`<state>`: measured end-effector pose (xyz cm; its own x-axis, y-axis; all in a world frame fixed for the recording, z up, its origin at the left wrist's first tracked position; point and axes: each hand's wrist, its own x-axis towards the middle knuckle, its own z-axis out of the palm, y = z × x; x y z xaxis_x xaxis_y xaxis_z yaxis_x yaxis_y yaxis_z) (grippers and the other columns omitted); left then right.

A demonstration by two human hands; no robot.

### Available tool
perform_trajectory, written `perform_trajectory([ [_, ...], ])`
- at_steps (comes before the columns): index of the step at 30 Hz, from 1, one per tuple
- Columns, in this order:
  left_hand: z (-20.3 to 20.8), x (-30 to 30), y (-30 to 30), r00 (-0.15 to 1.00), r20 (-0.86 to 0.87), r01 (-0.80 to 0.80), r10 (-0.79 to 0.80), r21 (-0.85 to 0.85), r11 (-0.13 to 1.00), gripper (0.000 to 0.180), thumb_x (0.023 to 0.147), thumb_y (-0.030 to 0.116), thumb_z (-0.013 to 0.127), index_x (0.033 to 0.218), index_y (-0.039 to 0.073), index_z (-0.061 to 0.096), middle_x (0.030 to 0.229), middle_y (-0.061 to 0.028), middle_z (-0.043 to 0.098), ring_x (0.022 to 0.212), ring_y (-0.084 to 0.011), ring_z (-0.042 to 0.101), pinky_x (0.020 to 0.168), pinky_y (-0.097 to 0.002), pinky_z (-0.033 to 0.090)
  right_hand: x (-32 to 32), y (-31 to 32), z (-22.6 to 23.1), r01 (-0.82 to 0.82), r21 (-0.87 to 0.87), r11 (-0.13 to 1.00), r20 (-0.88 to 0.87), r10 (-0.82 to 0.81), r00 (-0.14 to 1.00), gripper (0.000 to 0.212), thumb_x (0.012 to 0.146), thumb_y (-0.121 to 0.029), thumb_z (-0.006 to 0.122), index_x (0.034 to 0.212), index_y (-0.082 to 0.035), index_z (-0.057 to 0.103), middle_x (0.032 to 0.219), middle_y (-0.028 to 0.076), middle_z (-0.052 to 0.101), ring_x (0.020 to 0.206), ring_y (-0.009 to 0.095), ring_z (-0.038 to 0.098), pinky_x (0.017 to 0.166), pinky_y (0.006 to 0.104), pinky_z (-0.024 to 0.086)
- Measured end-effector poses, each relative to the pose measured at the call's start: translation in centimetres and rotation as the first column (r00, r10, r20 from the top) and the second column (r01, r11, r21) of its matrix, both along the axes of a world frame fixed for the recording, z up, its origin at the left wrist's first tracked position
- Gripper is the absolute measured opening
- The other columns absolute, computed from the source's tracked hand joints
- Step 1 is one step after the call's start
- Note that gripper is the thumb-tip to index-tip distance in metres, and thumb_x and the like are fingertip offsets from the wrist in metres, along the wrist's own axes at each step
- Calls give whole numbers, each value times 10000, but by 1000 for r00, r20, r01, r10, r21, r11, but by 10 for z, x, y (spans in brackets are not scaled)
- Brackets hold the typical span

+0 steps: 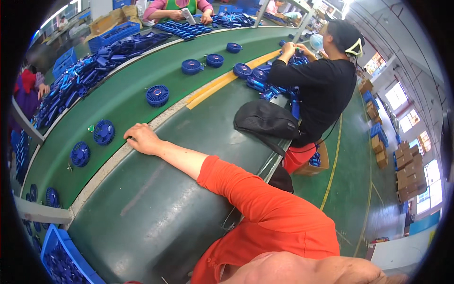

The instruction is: The person assembles small electric fans along a conveyor line by taking fan grilles and motor housings, pressing the grille pieces together around the components by hand, and setting the assembled fans on the table.

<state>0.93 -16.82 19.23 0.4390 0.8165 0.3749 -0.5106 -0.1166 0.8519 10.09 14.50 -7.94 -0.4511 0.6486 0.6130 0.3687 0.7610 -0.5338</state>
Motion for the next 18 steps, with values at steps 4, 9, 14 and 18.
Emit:
perform_trajectory([
  [4,6,9,2,978,196,-63,72,-53,997,198,888,203,630,1006,72,539,682,-101,605,459,-187,522,429,-303,414,3,1,-1,1,-57,998,63,3,998,167,779,-145,616,923,-80,668,908,81,663,960,270,567,869,409,399],
  [9,24,1,4,999,-14,-35,35,-2,999,243,901,202,618,1078,95,489,647,-93,599,418,-160,498,406,-283,396,1,0,-2,-7,-59,998,38,10,999,160,776,-146,609,906,-80,673,886,80,663,945,269,571,859,410,402],
  [14,0,-1,1,954,286,46,-90,157,986,163,881,142,630,1011,89,546,715,-90,625,431,-131,496,378,-240,347,4,2,-3,1,-40,999,27,0,1000,138,753,-166,624,851,-86,679,834,83,666,910,280,586,850,426,413],
  [18,0,3,9,903,376,68,-207,352,934,103,844,48,622,944,68,605,813,-82,652,456,-128,489,394,-230,341,4,1,-2,-1,-49,999,30,3,1000,132,757,-163,616,843,-85,679,827,84,666,905,283,589,848,428,417],
])
